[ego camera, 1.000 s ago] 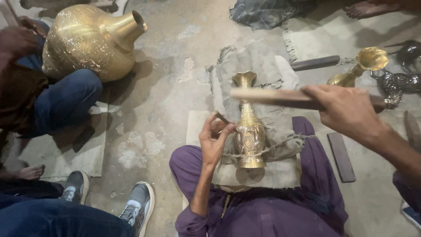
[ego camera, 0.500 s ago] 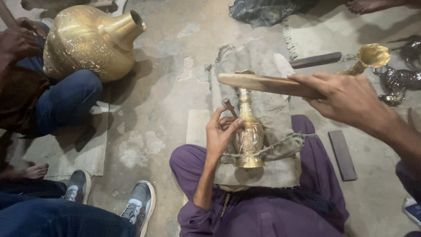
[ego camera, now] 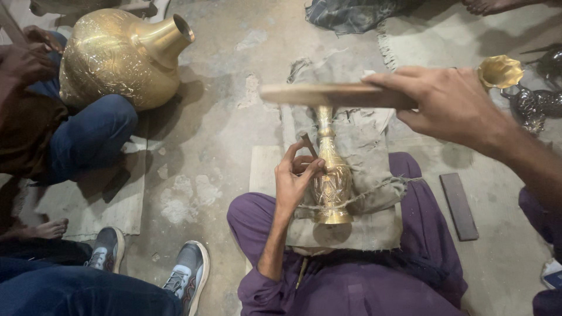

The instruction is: The person sits on the floor with a brass vase resting on a cloth pad on their lap. They hold a chisel against the vase's decorated surface and strike it with a wooden mallet, repositioning the chisel around the pattern to work the brass surface.

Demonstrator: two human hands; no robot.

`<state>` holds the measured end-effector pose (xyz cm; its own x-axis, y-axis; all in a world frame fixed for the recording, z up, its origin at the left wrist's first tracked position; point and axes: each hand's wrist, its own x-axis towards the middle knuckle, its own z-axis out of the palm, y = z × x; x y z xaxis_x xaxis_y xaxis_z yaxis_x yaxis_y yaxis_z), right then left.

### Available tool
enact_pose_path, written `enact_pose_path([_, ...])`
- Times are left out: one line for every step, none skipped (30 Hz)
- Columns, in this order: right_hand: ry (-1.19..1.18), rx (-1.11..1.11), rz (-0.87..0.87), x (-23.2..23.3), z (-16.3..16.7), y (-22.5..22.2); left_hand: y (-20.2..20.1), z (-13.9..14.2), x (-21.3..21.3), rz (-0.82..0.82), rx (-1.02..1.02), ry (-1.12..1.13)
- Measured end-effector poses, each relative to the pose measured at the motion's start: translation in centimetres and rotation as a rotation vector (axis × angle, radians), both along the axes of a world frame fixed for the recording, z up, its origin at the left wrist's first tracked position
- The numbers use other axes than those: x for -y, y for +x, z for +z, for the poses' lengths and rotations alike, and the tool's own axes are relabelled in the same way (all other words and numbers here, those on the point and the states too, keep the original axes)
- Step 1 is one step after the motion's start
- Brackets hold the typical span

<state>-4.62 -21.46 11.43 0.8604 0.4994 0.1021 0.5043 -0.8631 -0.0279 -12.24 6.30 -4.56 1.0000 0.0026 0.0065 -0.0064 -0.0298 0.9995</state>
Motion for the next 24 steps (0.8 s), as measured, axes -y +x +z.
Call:
enact_pose_path([0.055,0.017,0.027,-0.2,0.2,0.1,0.0,0.0,0.0,0.003,0.004,0.008])
enact_pose_path([0.111,0.035,0.054,-0.4,0.4,0.1,-0.1,0.0,0.1,0.006,0.008,0.017])
enact_pose_path([0.167,0.053,0.081,-0.5,0.6,0.2,-0.2,0.1,0.1,0.011,0.013,0.026])
enact_pose_path([-0.008,-0.039,0.054,-0.7,0.8,0.3,-0.3,0.1,0.1,0.004,0.026,0.034])
enact_pose_path([-0.185,-0.132,0.024,-0.9,0.9,0.5,-0.4,0.2,0.1,-0.004,0.040,0.042])
enact_pose_path([-0.361,-0.223,-0.007,-1.0,0.9,0.7,-0.4,0.3,0.2,-0.012,0.054,0.051])
enact_pose_path([-0.317,-0.184,-0.009,-1.1,0.9,0.7,-0.6,0.4,0.2,-0.008,0.053,0.045])
enact_pose_path([-0.274,-0.144,-0.009,-1.2,0.9,0.8,-0.6,0.5,0.3,-0.001,0.053,0.039])
enact_pose_path([-0.232,-0.100,-0.008,-1.3,0.8,0.9,-0.6,0.6,0.4,0.005,0.056,0.033])
enact_pose_path([-0.166,-0.138,-0.015,-1.4,0.7,0.9,-0.5,0.8,0.4,0.001,0.052,0.037])
enact_pose_path([-0.101,-0.178,-0.021,-1.5,0.6,1.0,-0.5,0.9,0.4,-0.001,0.046,0.042])
enact_pose_path([-0.034,-0.216,-0.026,-1.6,0.5,1.0,-0.4,1.0,0.4,-0.003,0.042,0.047])
enact_pose_path([-0.114,-0.193,-0.010,-1.7,0.4,1.0,-0.4,1.2,0.4,-0.010,0.042,0.039])
enact_pose_path([-0.193,-0.170,0.005,-1.8,0.4,1.0,-0.5,1.3,0.5,-0.019,0.042,0.031])
enact_pose_path([-0.272,-0.147,0.019,-1.8,0.4,0.9,-0.5,1.4,0.6,-0.029,0.042,0.023])
enact_pose_path([-0.213,-0.133,0.004,-1.8,0.4,0.8,-0.4,1.5,0.6,-0.018,0.046,0.049])
enact_pose_path([-0.155,-0.123,-0.011,-1.8,0.4,0.7,-0.4,1.6,0.6,-0.007,0.047,0.075])
enact_pose_path([-0.096,-0.113,-0.027,-1.8,0.5,0.6,-0.5,1.7,0.6,0.003,0.048,0.102])
enact_pose_path([-0.157,-0.151,-0.016,-1.8,0.5,0.5,-0.5,1.7,0.6,0.001,0.043,0.099])
enact_pose_path([-0.217,-0.188,-0.007,-1.8,0.6,0.5,-0.5,1.8,0.6,-0.001,0.037,0.096])
enact_pose_path([-0.278,-0.226,0.000,-1.8,0.6,0.4,-0.5,1.9,0.6,-0.004,0.032,0.094])
enact_pose_path([-0.268,-0.187,0.005,-1.7,0.6,0.4,-0.6,2.0,0.6,0.004,0.023,0.094])
enact_pose_path([-0.258,-0.149,0.009,-1.8,0.6,0.3,-0.6,2.0,0.6,0.011,0.014,0.094])
enact_pose_path([-0.250,-0.111,0.015,-1.8,0.7,0.3,-0.6,2.0,0.6,0.020,0.004,0.091])
